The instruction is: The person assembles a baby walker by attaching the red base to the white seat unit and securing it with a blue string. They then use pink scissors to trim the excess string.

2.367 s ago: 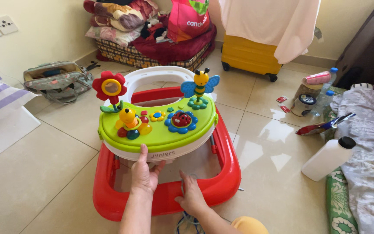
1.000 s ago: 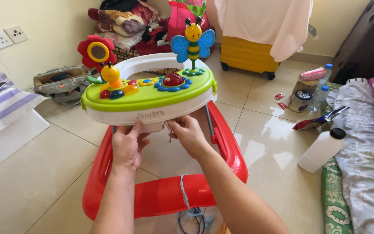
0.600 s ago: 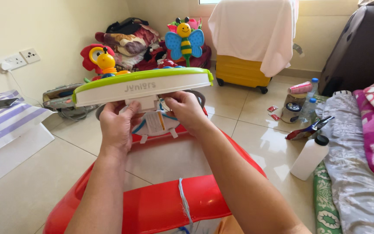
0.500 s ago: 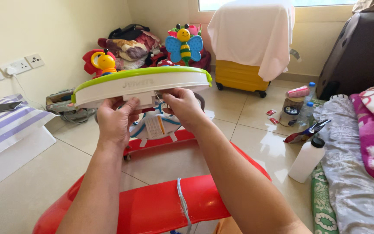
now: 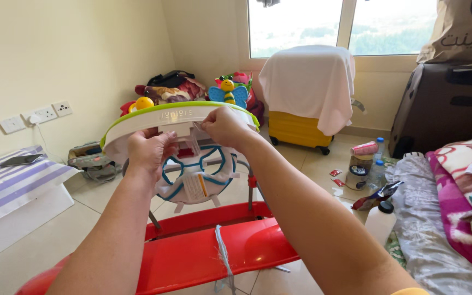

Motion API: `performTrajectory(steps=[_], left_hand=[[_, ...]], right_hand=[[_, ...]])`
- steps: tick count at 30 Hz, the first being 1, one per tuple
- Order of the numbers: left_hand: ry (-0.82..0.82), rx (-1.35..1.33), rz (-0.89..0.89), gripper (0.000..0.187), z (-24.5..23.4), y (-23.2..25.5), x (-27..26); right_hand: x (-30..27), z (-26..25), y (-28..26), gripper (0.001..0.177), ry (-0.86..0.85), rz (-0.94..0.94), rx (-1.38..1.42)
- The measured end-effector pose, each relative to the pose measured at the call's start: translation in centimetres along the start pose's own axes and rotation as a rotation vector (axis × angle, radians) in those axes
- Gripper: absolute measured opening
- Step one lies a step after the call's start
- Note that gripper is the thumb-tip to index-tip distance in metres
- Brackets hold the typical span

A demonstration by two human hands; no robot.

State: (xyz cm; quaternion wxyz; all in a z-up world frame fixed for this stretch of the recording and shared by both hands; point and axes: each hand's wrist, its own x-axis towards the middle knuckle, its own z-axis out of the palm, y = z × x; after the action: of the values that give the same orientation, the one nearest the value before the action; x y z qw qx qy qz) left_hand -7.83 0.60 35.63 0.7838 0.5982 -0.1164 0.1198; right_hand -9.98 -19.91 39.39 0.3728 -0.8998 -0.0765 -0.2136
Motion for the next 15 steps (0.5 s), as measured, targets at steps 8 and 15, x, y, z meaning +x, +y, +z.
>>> performTrajectory(steps=[8, 15], left_hand=[[0.024, 0.059, -0.163, 0.033, -2.3, 2.2, 1.3], [0.079, 0.205, -0.154, 0.037, -2.7, 3.3, 0.6]], right_hand=[[-1.1, -2.5, -3.5, 0.022, 0.020, -0.292, -0.306], [-2.2, -2.5, -2.8, 0.023, -0.051, -0.274, -0.179]])
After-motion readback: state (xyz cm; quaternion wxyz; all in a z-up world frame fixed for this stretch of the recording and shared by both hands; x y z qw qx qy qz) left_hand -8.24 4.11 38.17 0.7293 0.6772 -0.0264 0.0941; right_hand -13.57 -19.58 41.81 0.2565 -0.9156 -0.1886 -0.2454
